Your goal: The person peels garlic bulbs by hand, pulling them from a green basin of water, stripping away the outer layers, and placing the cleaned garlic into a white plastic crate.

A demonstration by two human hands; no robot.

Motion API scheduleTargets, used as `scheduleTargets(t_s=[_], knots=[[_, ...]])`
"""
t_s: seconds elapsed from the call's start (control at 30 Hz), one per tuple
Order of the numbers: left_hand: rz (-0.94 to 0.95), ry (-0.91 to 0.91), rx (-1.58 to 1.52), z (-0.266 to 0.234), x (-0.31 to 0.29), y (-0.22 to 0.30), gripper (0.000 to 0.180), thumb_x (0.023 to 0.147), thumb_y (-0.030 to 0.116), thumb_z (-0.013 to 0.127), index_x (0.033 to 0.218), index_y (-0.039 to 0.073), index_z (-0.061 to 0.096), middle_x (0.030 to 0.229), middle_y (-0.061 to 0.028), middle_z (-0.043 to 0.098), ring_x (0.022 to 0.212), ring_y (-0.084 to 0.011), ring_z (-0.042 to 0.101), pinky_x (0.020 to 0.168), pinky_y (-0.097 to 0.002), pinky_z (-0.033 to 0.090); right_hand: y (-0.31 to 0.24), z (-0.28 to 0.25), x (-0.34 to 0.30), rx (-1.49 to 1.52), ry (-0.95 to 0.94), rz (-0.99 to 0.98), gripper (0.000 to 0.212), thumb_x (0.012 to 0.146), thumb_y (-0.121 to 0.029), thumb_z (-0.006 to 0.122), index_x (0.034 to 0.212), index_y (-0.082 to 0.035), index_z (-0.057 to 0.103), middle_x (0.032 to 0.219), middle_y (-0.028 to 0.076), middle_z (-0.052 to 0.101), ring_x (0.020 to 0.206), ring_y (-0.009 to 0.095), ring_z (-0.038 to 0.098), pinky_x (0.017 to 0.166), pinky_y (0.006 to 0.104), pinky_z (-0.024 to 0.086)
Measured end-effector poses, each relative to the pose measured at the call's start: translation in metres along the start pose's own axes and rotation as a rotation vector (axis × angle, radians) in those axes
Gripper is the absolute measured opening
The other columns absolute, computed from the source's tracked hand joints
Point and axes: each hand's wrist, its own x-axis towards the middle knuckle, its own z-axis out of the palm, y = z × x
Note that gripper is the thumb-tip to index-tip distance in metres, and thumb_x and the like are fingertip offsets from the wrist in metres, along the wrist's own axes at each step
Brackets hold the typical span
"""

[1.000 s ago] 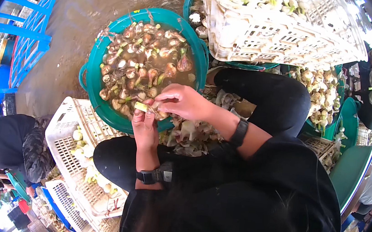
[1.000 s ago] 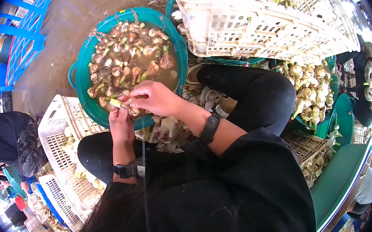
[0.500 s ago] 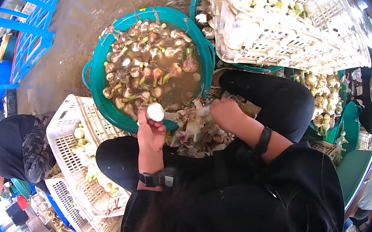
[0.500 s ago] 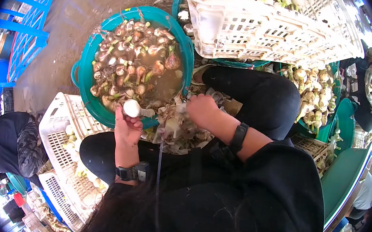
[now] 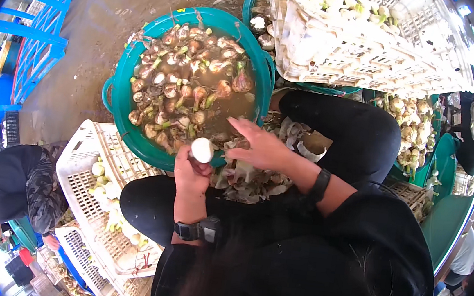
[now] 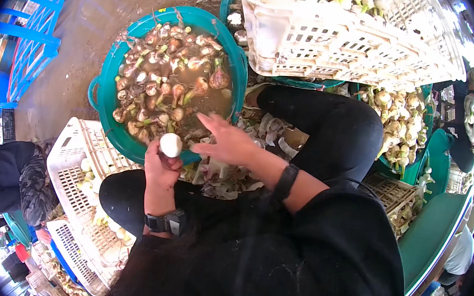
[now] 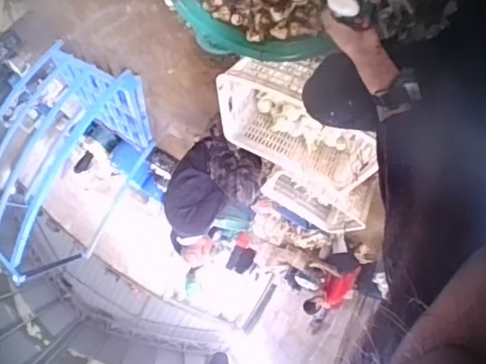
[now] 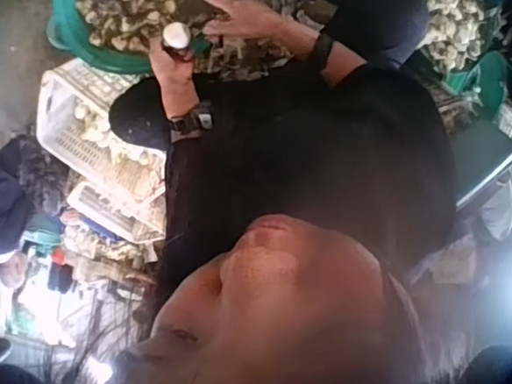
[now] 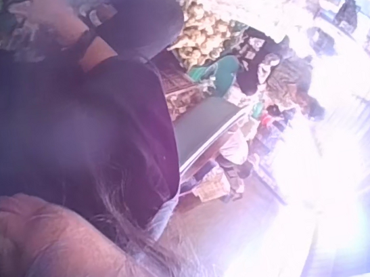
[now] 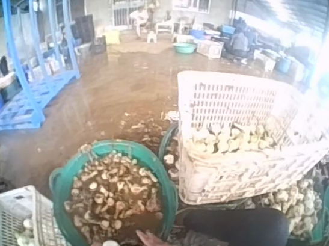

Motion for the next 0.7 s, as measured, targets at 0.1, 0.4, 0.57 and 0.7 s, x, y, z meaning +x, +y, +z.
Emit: scheduleTargets(t_s=[0.1, 0.4, 0.57, 0.7], knots=[[0.278, 0.081, 0.206, 0.011, -0.003, -0.019, 0.008, 0.077, 0.016, 0.053, 0.079, 0.009, 0.051, 0.062, 0.0014, 0.046, 0.046, -0.0089, 0.04, 0.04, -0.0212, 0.029, -0.019, 0.008, 0.019, 0.738, -0.038, 0.304, 0.036, 0.085, -0.034, 0.05, 0.103, -0.003, 0.05, 0.076, 0.01, 0.058, 0.069, 0.019, 0.059, 0.056, 0.0325, 0.049], [-0.031, -0.131, 0.461, 0.002, 0.009, -0.016, 0.013, 0.08, 0.026, 0.058, 0.077, 0.013, 0.057, 0.066, 0.0026, 0.047, 0.049, -0.0079, 0.043, 0.042, -0.0207, 0.034, -0.022, -0.098, 0.126, 1.631, -0.04, -0.039, 0.063, 0.079, -0.046, 0.052, 0.126, -0.008, 0.035, 0.115, 0.016, 0.05, 0.109, 0.029, 0.048, 0.088, 0.0411, 0.04], [0.68, 0.16, 1.346, -0.001, 0.027, -0.036, 0.023, 0.079, 0.027, 0.06, 0.071, 0.006, 0.059, 0.077, -0.0035, 0.057, 0.061, -0.0136, 0.053, 0.055, -0.0272, 0.044, 0.107, 0.038, 0.168, -0.824, -0.064, -0.003, 0.037, 0.076, -0.024, 0.057, 0.112, -0.016, 0.055, 0.12, 0.01, 0.047, 0.118, 0.028, 0.037, 0.098, 0.0498, 0.024], [0.717, 0.303, 0.475, -0.017, 0.045, -0.029, 0.03, 0.08, 0.025, 0.061, 0.094, 0.0, 0.052, 0.083, -0.0037, 0.055, 0.074, -0.0127, 0.052, 0.066, -0.0284, 0.043, 0.09, 0.064, 0.159, -0.756, -0.268, -0.062, 0.021, 0.078, -0.021, 0.051, 0.093, -0.008, 0.06, 0.091, 0.007, 0.06, 0.087, 0.029, 0.056, 0.091, 0.0462, 0.032]])
